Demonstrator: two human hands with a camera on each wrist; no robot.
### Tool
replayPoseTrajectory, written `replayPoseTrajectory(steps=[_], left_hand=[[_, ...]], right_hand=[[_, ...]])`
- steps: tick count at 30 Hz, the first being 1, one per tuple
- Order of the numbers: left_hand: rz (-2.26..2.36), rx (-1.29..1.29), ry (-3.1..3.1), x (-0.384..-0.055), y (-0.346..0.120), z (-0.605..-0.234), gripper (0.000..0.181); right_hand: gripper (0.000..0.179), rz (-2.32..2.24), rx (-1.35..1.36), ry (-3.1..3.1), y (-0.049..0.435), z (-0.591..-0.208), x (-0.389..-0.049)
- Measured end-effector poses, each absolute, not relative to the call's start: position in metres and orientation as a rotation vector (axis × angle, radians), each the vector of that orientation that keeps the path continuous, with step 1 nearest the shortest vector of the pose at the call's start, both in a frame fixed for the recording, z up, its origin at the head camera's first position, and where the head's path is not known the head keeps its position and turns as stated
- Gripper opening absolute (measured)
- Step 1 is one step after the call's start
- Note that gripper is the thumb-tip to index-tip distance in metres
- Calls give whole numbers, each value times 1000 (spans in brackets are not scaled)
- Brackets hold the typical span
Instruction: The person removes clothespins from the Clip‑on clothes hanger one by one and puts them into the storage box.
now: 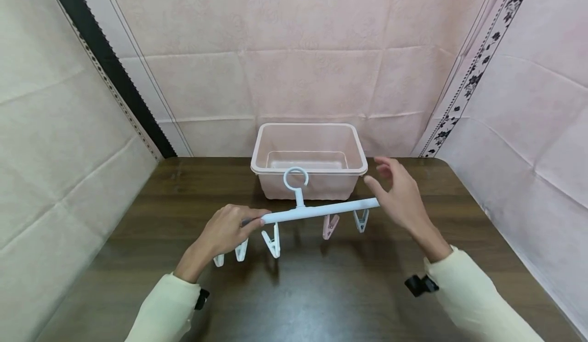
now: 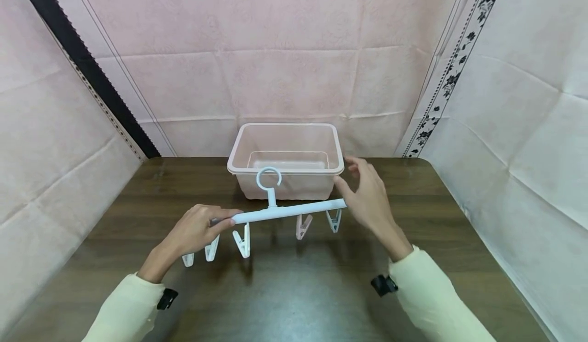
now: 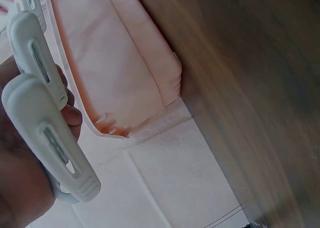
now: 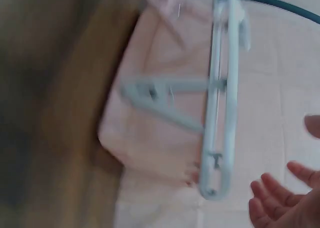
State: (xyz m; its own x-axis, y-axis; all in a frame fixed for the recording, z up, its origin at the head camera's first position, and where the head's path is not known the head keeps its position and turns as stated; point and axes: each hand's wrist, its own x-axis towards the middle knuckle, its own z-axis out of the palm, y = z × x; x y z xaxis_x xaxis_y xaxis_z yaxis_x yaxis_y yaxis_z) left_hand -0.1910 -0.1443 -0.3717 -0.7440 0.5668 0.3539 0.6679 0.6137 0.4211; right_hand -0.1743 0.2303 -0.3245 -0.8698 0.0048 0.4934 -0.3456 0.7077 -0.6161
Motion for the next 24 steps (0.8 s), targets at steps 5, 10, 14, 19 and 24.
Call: replayPoseTrajectory(steps=[5,10,14,19,24], left_hand=[[-806,-1023,-2634,-192,-145,-372,26],[-795,-991,-2646,-191,-147,-374,25],[-807,-979,-2662,-190,-148,-375,25],[-830,-982,-2662,-190,-148,-375,25],[-837,-977,-2662,-191,-149,-374,25]], right_hand=[[52,1096,149,-2423,236,-343,-145],[50,1099,85,-2365,236,-365,-135],[46,1140,53,-2302,232,-378,-131],[47,1174,64,-2242,226,-388,-129],[47,1233,47,-2241,219,-401,-129]])
